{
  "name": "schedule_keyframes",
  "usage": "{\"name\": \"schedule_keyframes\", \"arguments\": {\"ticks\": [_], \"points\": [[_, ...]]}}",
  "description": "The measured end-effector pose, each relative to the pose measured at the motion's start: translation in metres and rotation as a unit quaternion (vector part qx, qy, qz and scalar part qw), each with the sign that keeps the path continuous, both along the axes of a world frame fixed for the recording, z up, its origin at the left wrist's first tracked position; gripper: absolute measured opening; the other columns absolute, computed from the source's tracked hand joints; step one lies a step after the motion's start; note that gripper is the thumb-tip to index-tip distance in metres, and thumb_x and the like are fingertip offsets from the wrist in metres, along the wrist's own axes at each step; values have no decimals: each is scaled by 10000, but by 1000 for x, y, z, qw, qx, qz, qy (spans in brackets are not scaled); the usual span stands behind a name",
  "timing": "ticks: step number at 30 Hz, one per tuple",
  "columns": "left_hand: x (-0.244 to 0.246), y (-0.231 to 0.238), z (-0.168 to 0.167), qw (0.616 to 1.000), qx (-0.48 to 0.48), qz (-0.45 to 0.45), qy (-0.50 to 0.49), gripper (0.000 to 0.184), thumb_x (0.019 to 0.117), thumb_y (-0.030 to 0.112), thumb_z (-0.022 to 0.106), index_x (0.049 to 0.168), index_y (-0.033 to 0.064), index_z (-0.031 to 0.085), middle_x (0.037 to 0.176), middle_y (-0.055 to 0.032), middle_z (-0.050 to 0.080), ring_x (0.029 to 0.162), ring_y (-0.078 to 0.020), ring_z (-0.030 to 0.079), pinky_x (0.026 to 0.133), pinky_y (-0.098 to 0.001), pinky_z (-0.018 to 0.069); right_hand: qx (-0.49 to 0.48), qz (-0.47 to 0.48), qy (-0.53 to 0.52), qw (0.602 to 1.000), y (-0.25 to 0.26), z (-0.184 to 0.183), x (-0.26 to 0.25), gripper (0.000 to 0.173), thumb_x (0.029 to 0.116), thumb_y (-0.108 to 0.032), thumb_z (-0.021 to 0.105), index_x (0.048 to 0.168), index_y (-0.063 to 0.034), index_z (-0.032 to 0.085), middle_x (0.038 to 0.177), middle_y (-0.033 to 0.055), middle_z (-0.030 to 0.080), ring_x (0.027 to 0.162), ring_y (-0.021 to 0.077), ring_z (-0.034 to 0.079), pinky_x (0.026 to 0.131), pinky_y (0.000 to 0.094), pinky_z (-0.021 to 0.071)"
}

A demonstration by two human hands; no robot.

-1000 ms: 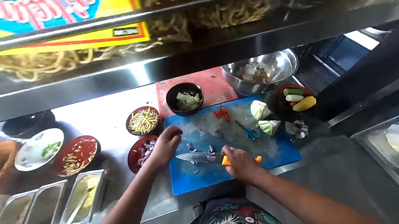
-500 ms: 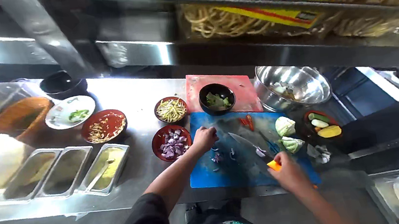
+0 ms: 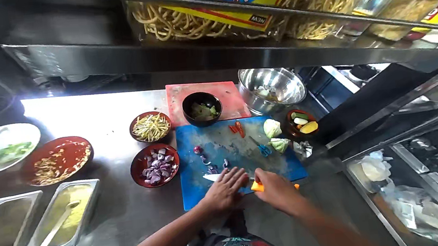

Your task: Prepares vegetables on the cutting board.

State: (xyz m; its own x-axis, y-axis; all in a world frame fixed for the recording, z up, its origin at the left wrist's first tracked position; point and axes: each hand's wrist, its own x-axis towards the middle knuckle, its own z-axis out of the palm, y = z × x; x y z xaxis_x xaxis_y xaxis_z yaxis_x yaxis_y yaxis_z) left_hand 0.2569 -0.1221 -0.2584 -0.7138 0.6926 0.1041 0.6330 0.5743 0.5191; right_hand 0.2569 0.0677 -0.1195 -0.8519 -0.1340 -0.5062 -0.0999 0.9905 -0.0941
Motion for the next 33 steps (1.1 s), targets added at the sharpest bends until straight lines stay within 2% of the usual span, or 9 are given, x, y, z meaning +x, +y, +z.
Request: {"name": "schedule_keyframes", "arguments": {"ticks": [5, 8, 12, 15, 18, 21, 26, 29, 33], "points": [[-35, -58, -36, 991, -104, 80, -28, 624, 1117, 433, 271, 1627, 73, 294, 1706, -89, 262, 1595, -240, 175, 1301, -490, 110, -24, -49, 26, 998, 47, -11, 11, 390, 887, -291, 704, 1229, -122, 627, 1079, 121, 697, 1014, 313, 687, 858, 551, 560], [-59, -72, -36, 987, -98, 124, -41, 612, 1121, 433, 293, 1600, 56, 348, 1684, -128, 303, 1578, -274, 232, 1293, -467, 162, -56, -93, 35, 994, 65, -20, 9, 384, 908, -308, 692, 1240, -128, 619, 1071, 106, 698, 992, 288, 689, 857, 532, 562], [-71, -67, -31, 976, -104, 175, -81, 568, 1114, 415, 339, 1534, 53, 462, 1642, -151, 366, 1557, -302, 270, 1275, -486, 216, -91, -131, 39, 986, 50, -48, 1, 324, 962, -266, 659, 1249, -119, 636, 1034, 124, 703, 956, 297, 693, 852, 524, 565], [-57, -68, -28, 977, -88, 172, -84, 512, 1116, 385, 348, 1471, 72, 544, 1565, -130, 473, 1514, -281, 356, 1252, -463, 282, -94, -130, 19, 987, 39, -60, 6, 303, 951, -260, 640, 1227, -134, 648, 1007, 123, 705, 937, 295, 695, 834, 526, 565], [-38, -74, -35, 979, 3, 193, -61, 413, 1101, 299, 422, 1372, 68, 630, 1415, -130, 605, 1387, -281, 514, 1181, -455, 403, -127, -122, -16, 984, 44, -70, 26, 327, 939, -301, 630, 1220, -135, 655, 980, 115, 700, 889, 281, 687, 807, 514, 561], [-37, -73, -34, 969, 47, 226, -85, 413, 1108, 267, 412, 1418, 65, 596, 1441, -145, 585, 1402, -309, 497, 1188, -483, 392, -197, -186, -35, 962, 51, -81, 45, 321, 981, -292, 607, 1241, -108, 639, 945, 111, 692, 788, 244, 683, 742, 466, 578], [-36, -48, -42, 965, 22, 247, -87, 451, 1108, 337, 372, 1434, 115, 592, 1487, -116, 554, 1451, -316, 433, 1206, -529, 329, -326, -340, -87, 878, 38, -101, 70, 284, 1040, -191, 543, 1286, -53, 568, 823, 105, 669, 562, 197, 649, 533, 366, 584], [-20, -30, -43, 950, 60, 291, -102, 432, 1100, 297, 399, 1428, 91, 589, 1472, -145, 555, 1436, -333, 447, 1201, -534, 343, -384, -352, -106, 847, 25, -116, 82, 276, 1046, -203, 522, 1259, -33, 568, 799, 106, 662, 550, 201, 643, 516, 366, 579], [-10, -14, -46, 930, 75, 341, -115, 466, 1104, 311, 393, 1480, 71, 527, 1537, -149, 493, 1473, -335, 401, 1214, -532, 321, -406, -339, -122, 840, 1, -125, 83, 288, 1039, -213, 516, 1263, -40, 570, 831, 100, 660, 577, 198, 652, 535, 370, 588]]}}
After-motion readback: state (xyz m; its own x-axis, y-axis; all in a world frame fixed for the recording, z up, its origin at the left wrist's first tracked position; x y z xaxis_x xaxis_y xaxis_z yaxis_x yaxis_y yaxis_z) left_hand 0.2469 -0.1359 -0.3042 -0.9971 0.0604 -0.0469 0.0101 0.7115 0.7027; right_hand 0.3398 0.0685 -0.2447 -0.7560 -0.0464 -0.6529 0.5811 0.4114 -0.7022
